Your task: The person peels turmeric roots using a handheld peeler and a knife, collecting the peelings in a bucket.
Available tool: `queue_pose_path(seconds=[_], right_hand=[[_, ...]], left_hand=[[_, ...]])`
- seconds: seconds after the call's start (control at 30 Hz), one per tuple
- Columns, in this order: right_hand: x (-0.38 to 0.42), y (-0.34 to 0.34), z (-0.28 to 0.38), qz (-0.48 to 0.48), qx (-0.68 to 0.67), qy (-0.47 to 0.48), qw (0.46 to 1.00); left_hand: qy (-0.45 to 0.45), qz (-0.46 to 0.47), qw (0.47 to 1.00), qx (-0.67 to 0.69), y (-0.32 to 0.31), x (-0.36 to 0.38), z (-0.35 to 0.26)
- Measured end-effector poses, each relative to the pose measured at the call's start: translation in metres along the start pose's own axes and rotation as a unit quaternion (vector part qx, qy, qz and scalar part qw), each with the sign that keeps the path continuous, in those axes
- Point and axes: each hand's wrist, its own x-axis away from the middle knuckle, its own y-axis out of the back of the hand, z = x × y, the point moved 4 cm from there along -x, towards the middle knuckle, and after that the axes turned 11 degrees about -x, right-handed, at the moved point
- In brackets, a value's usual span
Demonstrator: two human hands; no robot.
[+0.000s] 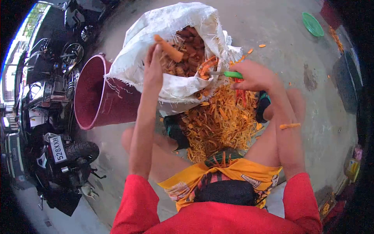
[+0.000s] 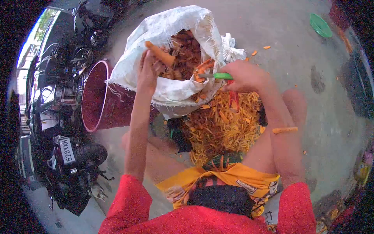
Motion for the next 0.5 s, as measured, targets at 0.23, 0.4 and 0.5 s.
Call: queue_pose_path(seconds=[0.23, 0.4, 0.5], right_hand=[[-0.006, -0.009, 0.038, -0.043, -0.100, 0.099, 0.989], [-0.016, -0.023, 0.045, -0.056, -0.141, 0.105, 0.983], [-0.024, -0.031, 0.044, -0.072, -0.120, 0.158, 0.977]], left_hand=[[0.108, 0.024, 0.985, 0.129, -0.021, 0.082, -0.007], [0.074, 0.087, 0.991, 0.076, -0.037, 0.109, 0.016], [0.035, 0.100, 0.994, -0.026, -0.036, 0.118, 0.016]])
